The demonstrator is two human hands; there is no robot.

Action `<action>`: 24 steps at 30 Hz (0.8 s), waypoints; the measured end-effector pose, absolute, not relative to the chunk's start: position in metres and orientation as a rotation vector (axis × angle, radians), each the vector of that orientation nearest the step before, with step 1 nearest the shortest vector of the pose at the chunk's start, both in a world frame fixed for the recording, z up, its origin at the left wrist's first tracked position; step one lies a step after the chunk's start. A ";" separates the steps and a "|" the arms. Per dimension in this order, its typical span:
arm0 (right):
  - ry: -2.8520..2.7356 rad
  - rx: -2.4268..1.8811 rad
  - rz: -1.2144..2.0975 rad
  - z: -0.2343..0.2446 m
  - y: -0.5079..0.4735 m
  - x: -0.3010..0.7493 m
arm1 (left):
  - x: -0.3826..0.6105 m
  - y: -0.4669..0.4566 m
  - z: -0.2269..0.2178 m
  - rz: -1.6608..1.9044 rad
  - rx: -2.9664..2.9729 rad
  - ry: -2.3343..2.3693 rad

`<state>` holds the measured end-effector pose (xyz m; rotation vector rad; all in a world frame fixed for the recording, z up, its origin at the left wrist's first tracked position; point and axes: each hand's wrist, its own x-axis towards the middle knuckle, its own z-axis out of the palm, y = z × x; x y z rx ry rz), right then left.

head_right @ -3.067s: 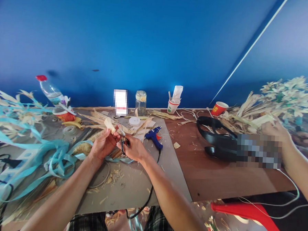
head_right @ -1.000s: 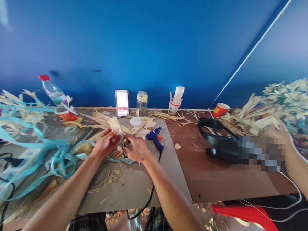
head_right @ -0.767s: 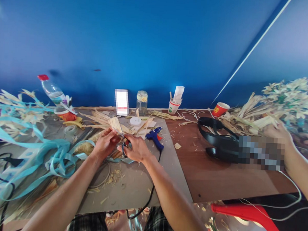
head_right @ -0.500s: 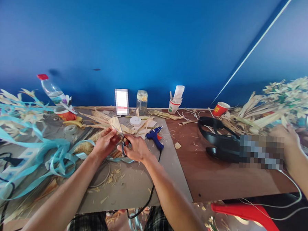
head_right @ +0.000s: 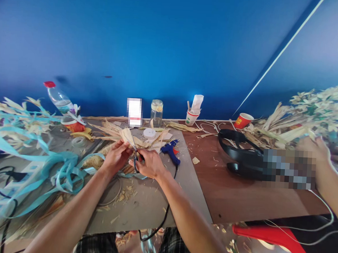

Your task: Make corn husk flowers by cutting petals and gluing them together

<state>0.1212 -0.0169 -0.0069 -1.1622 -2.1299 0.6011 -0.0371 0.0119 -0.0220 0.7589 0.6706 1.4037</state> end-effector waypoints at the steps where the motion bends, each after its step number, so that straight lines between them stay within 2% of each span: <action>1: -2.132 -1.169 0.593 -0.007 -0.017 0.121 | -0.037 0.012 -0.022 1.416 0.763 0.678; 13: -2.163 -1.162 0.481 -0.011 -0.015 0.121 | -0.037 0.013 -0.023 1.443 0.824 0.746; 24: -2.191 -1.165 0.465 -0.013 -0.014 0.121 | -0.038 0.013 -0.026 1.450 0.693 0.616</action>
